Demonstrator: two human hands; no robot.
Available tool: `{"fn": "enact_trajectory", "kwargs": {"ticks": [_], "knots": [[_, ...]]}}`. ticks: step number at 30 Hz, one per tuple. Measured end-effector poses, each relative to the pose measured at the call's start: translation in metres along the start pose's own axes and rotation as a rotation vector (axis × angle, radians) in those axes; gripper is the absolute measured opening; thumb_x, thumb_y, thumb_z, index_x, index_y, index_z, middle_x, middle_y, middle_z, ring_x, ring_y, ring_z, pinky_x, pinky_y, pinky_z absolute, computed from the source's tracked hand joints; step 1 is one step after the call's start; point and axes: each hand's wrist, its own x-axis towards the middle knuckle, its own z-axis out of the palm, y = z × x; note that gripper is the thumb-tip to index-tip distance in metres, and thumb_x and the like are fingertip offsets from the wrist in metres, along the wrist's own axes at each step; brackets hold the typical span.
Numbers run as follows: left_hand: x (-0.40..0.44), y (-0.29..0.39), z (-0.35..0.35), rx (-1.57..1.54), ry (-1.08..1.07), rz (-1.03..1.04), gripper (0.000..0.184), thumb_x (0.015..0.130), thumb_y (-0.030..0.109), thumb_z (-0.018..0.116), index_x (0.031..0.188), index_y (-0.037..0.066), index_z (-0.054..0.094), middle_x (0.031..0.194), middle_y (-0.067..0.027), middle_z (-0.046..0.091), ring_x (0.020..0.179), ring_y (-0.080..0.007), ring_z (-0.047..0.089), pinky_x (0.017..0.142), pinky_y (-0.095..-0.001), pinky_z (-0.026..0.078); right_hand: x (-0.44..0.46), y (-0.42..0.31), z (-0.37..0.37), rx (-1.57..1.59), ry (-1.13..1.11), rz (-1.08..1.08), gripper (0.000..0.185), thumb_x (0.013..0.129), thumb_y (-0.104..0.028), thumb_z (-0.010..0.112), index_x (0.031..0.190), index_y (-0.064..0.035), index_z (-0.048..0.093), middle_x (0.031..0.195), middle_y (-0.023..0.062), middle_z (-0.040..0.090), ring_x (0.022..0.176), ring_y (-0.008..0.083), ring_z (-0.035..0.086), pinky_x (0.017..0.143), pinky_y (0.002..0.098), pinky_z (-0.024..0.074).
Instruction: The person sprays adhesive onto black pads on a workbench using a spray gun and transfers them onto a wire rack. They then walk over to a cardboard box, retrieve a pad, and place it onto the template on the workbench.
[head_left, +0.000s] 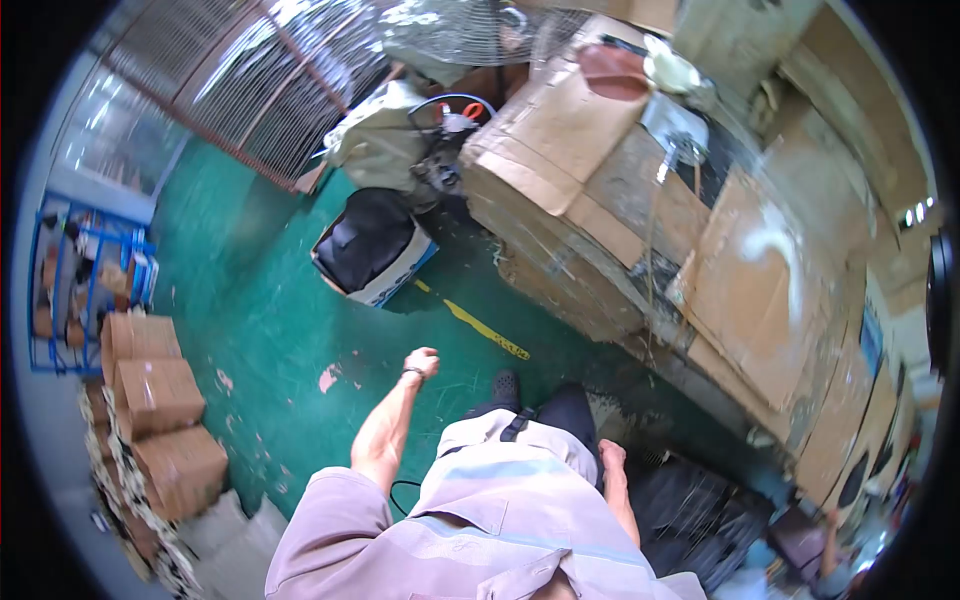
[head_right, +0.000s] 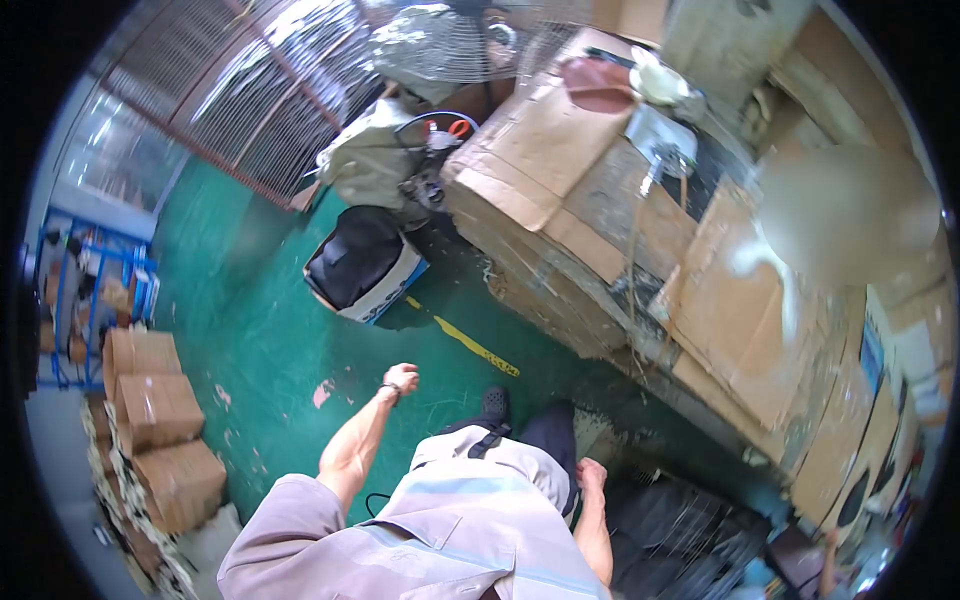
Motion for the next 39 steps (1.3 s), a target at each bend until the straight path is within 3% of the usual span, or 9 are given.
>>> {"fn": "enact_trajectory", "kwargs": {"ticks": [7,11,17,20,23,25,30,32,39], "knots": [[-0.041,-0.12,-0.08,-0.316,0.278,-0.308,0.037,0.088,0.009,0.06,0.123,0.014,0.07,0.079,-0.0028,0.074,0.062,-0.0166,0.071,0.055,-0.037,0.057,0.036,-0.113,0.073,-0.458,-0.098,-0.547,0.022,0.087,-0.022,0.06,0.072,-0.0075,0.068,0.068,0.0018,0.067,0.065,0.0119,0.061,0.06,0.0325,0.0464],[-0.068,-0.165,-0.033,-0.484,0.19,-0.445,0.03,0.091,0.008,0.058,0.119,0.012,0.07,0.08,-0.0041,0.075,0.061,-0.0176,0.071,0.052,-0.0407,0.056,0.041,-0.179,0.12,-0.336,-0.163,-0.409,0.018,0.084,-0.02,0.065,0.079,-0.0056,0.074,0.072,0.0002,0.068,0.065,0.0111,0.062,0.062,0.0292,0.0495],[-0.093,-0.123,-0.04,-0.111,-0.158,-0.53,0.048,0.081,0.023,0.076,0.127,0.014,0.074,0.107,-0.0046,0.079,0.093,-0.0159,0.074,0.071,-0.0377,0.064,0.072,-0.262,0.183,-0.495,-0.284,-0.382,0.026,0.09,-0.019,0.065,0.102,-0.0021,0.08,0.078,0.0047,0.073,0.071,0.0124,0.068,0.067,0.0286,0.0549],[-0.07,-0.098,-0.075,-0.245,0.059,-0.556,0.044,0.085,0.018,0.069,0.129,0.014,0.073,0.102,-0.0043,0.078,0.086,-0.0149,0.075,0.068,-0.0363,0.063,0.076,-0.311,0.227,-0.259,-0.282,-0.148,0.016,0.089,-0.01,0.062,0.084,-0.0021,0.075,0.071,0.0036,0.066,0.065,0.0124,0.063,0.058,0.0283,0.0507],[-0.025,-0.076,-0.108,-0.477,0.156,-0.532,0.048,0.092,0.016,0.064,0.139,0.012,0.065,0.084,-0.0007,0.074,0.064,-0.011,0.066,0.053,-0.0308,0.051,0.077,-0.37,0.25,-0.404,-0.381,-0.275,0.021,0.091,-0.013,0.062,0.071,-0.0067,0.065,0.063,0.0013,0.058,0.05,0.0111,0.052,0.045,0.0304,0.0362],[0.011,-0.018,-0.136,-0.555,0.184,-0.488,0.041,0.099,0.016,0.064,0.139,0.01,0.063,0.096,-0.0026,0.076,0.075,-0.0121,0.071,0.06,-0.0287,0.057,0.08,-0.413,0.273,-0.45,-0.43,-0.381,0.025,0.093,-0.014,0.061,0.07,-0.0066,0.063,0.06,-0.0005,0.055,0.046,0.0106,0.049,0.041,0.03,0.032],[-0.03,0.187,-0.244,-0.781,0.374,0.136,0.036,0.102,0.023,0.068,0.133,0.005,0.068,0.113,-0.0077,0.076,0.104,-0.014,0.073,0.09,-0.0276,0.057,0.143,-0.486,0.352,-0.677,-0.628,-0.122,0.037,0.101,-0.018,0.061,0.133,-0.0003,0.065,0.086,0.0052,0.071,0.063,0.0151,0.067,0.053,0.0328,0.0569],[-0.097,0.245,-0.297,-0.845,0.463,0.449,0.023,0.106,0.012,0.061,0.124,0.001,0.068,0.106,-0.0074,0.074,0.101,-0.0142,0.07,0.093,-0.0299,0.054,0.148,-0.531,0.384,-0.817,-0.728,-0.198,0.038,0.1,-0.018,0.06,0.133,0.0017,0.061,0.09,0.0073,0.072,0.066,0.0163,0.067,0.053,0.0329,0.0571],[-0.375,0.242,-0.379,-0.826,1.168,1.434,0.05,0.104,0.047,0.057,0.096,-0.001,0.07,0.089,-0.0144,0.067,0.079,-0.0313,0.066,0.076,-0.0455,0.055,0.087,-0.589,0.522,-1.214,-0.829,-0.548,0.042,0.099,-0.026,0.063,0.131,0.0011,0.066,0.096,0.0124,0.075,0.072,0.0194,0.071,0.057,0.0327,0.0597]]}}
